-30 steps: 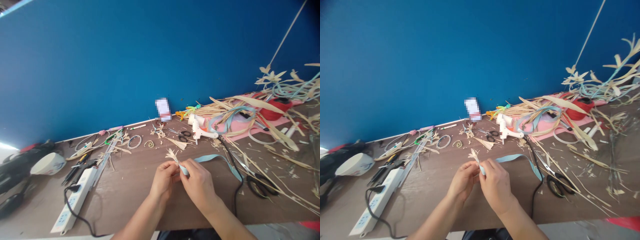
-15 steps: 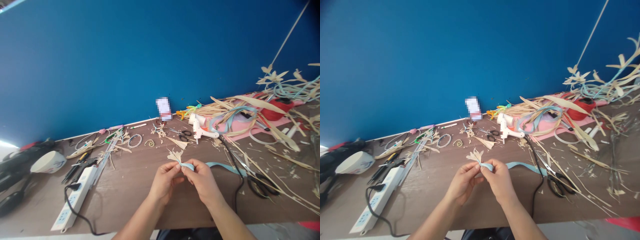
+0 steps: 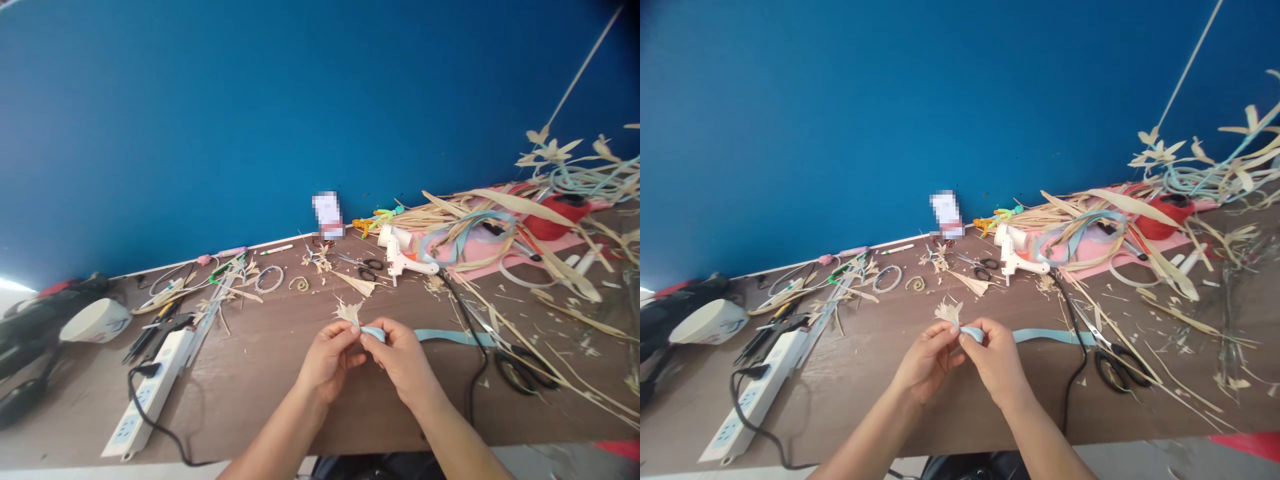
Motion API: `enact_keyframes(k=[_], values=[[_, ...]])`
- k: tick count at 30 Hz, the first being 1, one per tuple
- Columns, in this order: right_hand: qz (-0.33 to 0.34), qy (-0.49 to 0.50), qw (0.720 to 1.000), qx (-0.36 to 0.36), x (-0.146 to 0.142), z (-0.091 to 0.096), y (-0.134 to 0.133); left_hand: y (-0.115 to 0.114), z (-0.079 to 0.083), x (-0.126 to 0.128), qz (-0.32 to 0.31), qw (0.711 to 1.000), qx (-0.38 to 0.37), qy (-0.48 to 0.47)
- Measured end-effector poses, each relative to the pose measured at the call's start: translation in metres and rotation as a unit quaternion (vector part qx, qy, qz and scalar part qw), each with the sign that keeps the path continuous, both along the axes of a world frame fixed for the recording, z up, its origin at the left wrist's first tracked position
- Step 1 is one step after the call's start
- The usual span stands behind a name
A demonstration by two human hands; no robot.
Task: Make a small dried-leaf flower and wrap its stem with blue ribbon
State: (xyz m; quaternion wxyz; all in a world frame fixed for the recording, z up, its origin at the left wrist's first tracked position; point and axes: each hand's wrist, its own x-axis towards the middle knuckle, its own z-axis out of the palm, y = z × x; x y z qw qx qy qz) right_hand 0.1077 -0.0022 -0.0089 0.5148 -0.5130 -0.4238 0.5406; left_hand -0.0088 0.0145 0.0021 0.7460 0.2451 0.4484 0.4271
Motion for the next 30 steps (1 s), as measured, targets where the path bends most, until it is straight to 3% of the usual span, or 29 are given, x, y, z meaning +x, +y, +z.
enact_keyframes(k=[5,10,16,21,30], values=[[-0.008,-0.156,0.985,0.067,-0.002,0.002,-0.003,0.002,-0.001,-0.001,0.021,1.0,0.007,0.014],[-0.001,-0.233,0.964,0.126,0.004,0.006,-0.003,0.004,0.0,-0.005,0.007,0.999,0.009,0.046],[0.024,-0.184,0.979,0.084,0.014,0.008,0.003,0.007,0.004,-0.009,-0.023,0.996,0.012,0.084],[0.024,-0.127,0.991,0.034,0.014,0.002,0.003,0.006,0.003,-0.009,-0.036,0.994,0.056,0.092],[-0.01,-0.17,0.984,0.056,0.012,0.009,-0.001,0.005,-0.006,-0.007,-0.023,0.987,0.087,0.135]])
